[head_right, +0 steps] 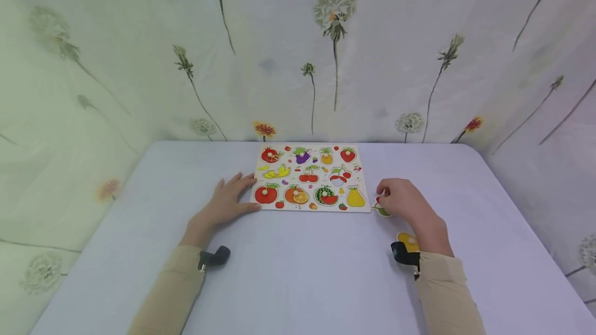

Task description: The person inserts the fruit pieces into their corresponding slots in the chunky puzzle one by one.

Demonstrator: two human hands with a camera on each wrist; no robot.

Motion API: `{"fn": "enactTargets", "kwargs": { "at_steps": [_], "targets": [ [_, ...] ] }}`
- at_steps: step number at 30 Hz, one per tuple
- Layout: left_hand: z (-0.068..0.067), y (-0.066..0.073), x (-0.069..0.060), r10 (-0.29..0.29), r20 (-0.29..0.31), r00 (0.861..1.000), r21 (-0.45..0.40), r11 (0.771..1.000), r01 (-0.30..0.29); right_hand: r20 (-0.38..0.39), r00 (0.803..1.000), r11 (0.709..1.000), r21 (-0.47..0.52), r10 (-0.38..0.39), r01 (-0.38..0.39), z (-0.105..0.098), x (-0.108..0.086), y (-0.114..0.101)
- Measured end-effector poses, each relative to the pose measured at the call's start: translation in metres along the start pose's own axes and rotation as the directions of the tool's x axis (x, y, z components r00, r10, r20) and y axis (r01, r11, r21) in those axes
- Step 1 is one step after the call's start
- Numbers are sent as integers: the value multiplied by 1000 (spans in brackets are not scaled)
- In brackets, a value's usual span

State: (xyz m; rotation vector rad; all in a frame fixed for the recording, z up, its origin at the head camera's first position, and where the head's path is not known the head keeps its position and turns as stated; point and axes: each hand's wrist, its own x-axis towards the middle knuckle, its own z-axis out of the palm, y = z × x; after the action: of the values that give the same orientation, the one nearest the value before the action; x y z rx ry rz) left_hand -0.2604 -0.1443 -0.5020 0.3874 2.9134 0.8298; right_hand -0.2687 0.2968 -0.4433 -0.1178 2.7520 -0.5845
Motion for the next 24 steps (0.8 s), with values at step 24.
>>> {"fn": "enactTargets", "kwargs": {
  "at_steps": [24],
  "targets": [
    [0,0,0,9,-8,1000,-8,1000,-9,76,997,998,-54,14,-9,2,-3,-3]
  ]
}}
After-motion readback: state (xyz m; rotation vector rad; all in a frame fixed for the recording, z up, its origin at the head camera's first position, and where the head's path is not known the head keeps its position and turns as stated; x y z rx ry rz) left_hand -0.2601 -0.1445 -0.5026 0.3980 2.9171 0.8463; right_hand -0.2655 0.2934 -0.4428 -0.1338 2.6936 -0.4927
